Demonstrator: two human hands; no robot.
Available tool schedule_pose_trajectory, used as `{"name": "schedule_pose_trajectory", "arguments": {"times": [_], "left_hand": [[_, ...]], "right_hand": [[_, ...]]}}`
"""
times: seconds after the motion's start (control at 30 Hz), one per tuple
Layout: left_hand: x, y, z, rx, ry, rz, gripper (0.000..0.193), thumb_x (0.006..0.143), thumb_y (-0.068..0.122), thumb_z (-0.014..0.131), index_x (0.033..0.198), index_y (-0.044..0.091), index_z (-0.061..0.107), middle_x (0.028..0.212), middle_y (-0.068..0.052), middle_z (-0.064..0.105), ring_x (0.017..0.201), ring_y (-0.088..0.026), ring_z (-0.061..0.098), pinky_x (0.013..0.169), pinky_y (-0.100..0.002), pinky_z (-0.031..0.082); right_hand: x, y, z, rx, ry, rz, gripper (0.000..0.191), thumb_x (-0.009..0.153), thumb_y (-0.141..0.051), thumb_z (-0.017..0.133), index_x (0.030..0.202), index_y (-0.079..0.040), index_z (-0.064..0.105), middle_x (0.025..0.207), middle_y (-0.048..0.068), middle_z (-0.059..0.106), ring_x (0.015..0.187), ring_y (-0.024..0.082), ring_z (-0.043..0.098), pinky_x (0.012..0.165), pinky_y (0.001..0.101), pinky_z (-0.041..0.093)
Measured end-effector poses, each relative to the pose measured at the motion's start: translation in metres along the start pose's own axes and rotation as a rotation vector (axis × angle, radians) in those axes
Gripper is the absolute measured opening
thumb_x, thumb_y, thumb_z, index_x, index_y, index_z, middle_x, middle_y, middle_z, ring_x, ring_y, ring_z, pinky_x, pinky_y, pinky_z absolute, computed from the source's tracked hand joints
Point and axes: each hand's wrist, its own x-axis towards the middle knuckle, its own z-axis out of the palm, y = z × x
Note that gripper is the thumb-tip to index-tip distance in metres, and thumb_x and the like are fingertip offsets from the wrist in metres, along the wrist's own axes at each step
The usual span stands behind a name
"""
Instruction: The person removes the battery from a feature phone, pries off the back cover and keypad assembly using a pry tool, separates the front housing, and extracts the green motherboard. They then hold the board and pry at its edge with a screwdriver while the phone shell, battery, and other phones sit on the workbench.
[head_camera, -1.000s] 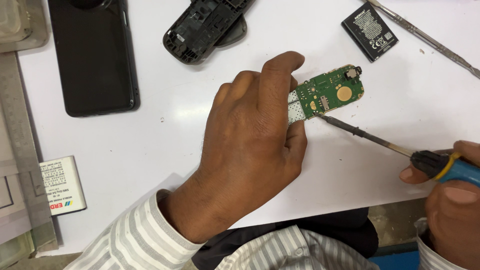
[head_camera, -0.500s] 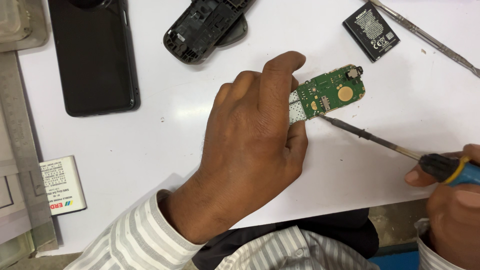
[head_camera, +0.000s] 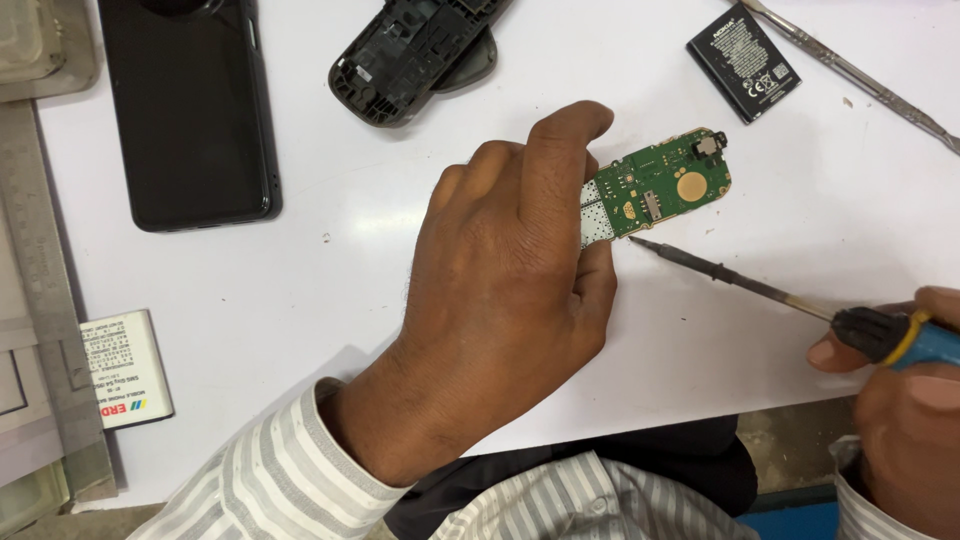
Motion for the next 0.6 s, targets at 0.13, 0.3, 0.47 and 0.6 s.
{"name": "schedule_pose_trajectory", "arguments": {"times": [0.13, 0.3, 0.47, 0.6], "left_hand": [[-0.001, 0.000, 0.001, 0.001, 0.010, 0.014, 0.072, 0.075, -0.005, 0.076, 0.137, 0.000, 0.040, 0.105, -0.016, 0.067, 0.094, -0.027, 0.063, 0.079, -0.045, 0.044], [0.000, 0.000, -0.001, 0.000, -0.046, -0.045, 0.071, 0.076, -0.006, 0.075, 0.138, 0.001, 0.042, 0.104, -0.013, 0.067, 0.093, -0.026, 0.062, 0.079, -0.045, 0.043], [0.002, 0.004, -0.004, -0.013, -0.035, -0.005, 0.070, 0.073, -0.009, 0.073, 0.136, 0.000, 0.043, 0.108, -0.013, 0.067, 0.099, -0.028, 0.060, 0.083, -0.043, 0.044], [0.003, 0.005, -0.005, -0.030, -0.021, 0.033, 0.070, 0.071, -0.011, 0.071, 0.135, -0.001, 0.043, 0.109, -0.013, 0.067, 0.103, -0.029, 0.060, 0.087, -0.043, 0.045]], "right_hand": [[0.001, -0.054, -0.005, -0.033, 0.116, -0.126, 0.036, 0.130, -0.023, 0.027, 0.132, 0.009, 0.044, 0.102, 0.017, 0.068, 0.077, 0.017, 0.069, 0.082, 0.0271, 0.059], [0.005, -0.130, -0.019, -0.807, 0.279, -0.155, 0.021, 0.114, -0.005, 0.051, 0.097, 0.004, 0.044, 0.094, 0.017, 0.073, 0.062, 0.025, 0.066, 0.061, 0.0365, 0.052], [0.019, -0.178, -0.019, -0.179, 0.313, -0.267, 0.012, 0.116, -0.007, 0.047, 0.112, 0.004, 0.046, 0.100, 0.018, 0.070, 0.072, 0.022, 0.068, 0.068, 0.0311, 0.052], [0.019, -0.197, -0.021, -0.018, 0.304, -0.285, 0.018, 0.118, -0.016, 0.049, 0.119, 0.002, 0.047, 0.101, 0.019, 0.070, 0.074, 0.020, 0.068, 0.072, 0.0296, 0.053]]}}
